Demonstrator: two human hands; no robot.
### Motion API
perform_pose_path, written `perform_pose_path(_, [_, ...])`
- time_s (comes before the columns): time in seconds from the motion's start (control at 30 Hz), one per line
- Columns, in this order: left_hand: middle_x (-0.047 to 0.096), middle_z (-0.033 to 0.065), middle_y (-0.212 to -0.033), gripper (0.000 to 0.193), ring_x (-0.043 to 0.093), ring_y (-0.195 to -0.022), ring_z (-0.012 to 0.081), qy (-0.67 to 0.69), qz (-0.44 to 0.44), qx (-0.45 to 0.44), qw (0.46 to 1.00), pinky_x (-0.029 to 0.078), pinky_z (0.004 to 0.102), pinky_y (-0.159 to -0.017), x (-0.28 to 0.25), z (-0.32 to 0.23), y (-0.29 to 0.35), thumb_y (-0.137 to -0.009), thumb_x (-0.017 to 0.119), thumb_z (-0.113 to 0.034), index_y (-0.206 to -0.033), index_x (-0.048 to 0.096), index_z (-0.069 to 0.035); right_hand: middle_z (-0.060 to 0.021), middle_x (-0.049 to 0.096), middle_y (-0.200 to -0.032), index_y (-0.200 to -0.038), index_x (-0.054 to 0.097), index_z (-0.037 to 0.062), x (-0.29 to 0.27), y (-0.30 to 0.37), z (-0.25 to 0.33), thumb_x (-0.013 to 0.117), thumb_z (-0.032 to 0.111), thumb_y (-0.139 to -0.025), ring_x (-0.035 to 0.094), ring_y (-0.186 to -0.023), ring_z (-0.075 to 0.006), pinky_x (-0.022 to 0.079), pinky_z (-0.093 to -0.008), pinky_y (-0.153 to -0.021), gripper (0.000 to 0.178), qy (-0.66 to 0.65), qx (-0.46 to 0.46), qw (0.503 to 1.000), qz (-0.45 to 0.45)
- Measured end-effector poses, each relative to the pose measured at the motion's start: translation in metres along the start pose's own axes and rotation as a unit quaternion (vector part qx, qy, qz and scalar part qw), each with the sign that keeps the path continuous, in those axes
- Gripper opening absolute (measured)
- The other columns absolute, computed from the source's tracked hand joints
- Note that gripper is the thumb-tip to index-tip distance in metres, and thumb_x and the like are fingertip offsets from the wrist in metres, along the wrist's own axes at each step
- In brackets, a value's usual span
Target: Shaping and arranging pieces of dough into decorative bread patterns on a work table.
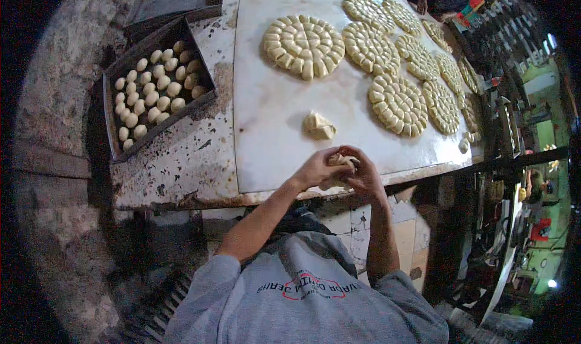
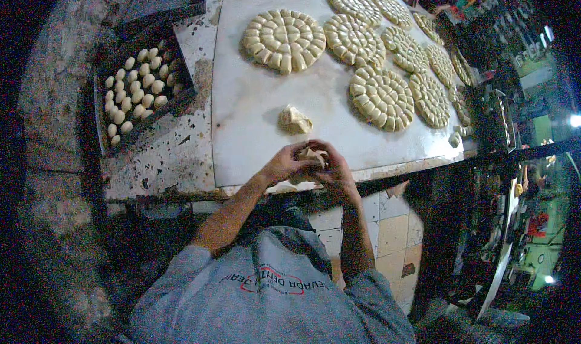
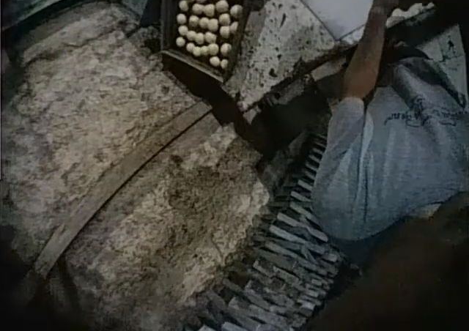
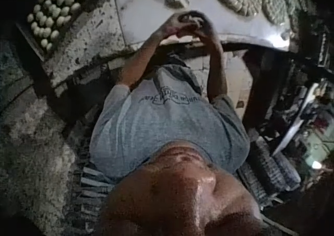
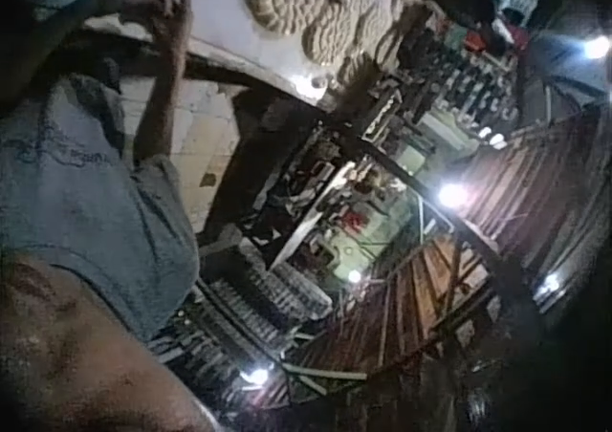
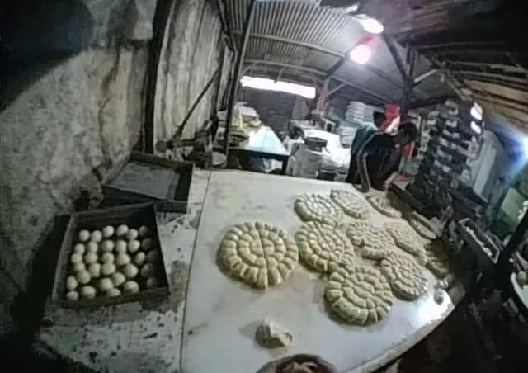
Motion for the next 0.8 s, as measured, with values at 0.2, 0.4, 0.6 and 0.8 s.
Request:
perform_pose_path(0.2, [0.065,0.0094,-0.090,0.023,0.058,-0.082,0.0100,-0.202,-0.147,-0.091,0.964,0.048,0.0263,-0.070,-0.056,0.015,0.039,-0.077,0.066,-0.011,-0.097,0.063,-0.001,-0.0045,0.063,-0.089,-0.094,0.061,0.0006,-0.034,-0.008,-0.046,0.063,-0.004,-0.073,0.057,-0.083,-0.0104,0.047,-0.0247,-0.075,0.022,0.101,0.050,0.992,-0.058])
perform_pose_path(0.4, [0.059,0.0083,-0.083,0.012,0.057,-0.078,0.0239,-0.376,-0.381,0.058,0.842,0.047,0.0326,-0.071,-0.087,0.052,0.073,-0.077,0.063,-0.012,-0.084,0.061,-0.003,-0.0063,0.057,-0.088,-0.095,0.056,-0.0007,-0.097,-0.006,-0.120,0.056,0.006,-0.079,0.053,-0.079,-0.0134,0.045,-0.0269,-0.069,0.017,0.190,-0.016,0.952,-0.238])
perform_pose_path(0.6, [0.054,0.0117,-0.087,0.020,0.048,-0.091,0.0292,-0.662,-0.463,0.057,0.587,0.036,0.0396,-0.084,-0.125,0.038,0.034,-0.072,0.065,-0.025,-0.073,0.056,-0.007,-0.0160,0.046,-0.105,-0.100,0.051,0.0061,-0.137,-0.063,-0.124,0.066,0.028,-0.073,0.041,-0.100,-0.0330,0.034,-0.0438,-0.087,0.038,0.618,-0.122,0.763,-0.144])
perform_pose_path(0.8, [0.054,0.0119,-0.081,0.008,0.051,-0.082,0.0307,-0.640,-0.429,0.016,0.637,0.039,0.0443,-0.078,-0.026,0.069,-0.008,-0.069,0.061,-0.013,-0.070,0.056,-0.007,-0.0131,0.052,-0.094,-0.089,0.054,0.0058,-0.072,-0.077,-0.128,0.064,0.014,-0.071,0.045,-0.093,-0.0325,0.037,-0.0432,-0.081,0.022,0.526,-0.145,0.826,-0.137])
Point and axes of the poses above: each hand's wrist, its own y-axis away from the middle knuckle, its own x-axis out of the palm, z = x × y, the point moved 3 cm from there along -y, towards the middle knuckle
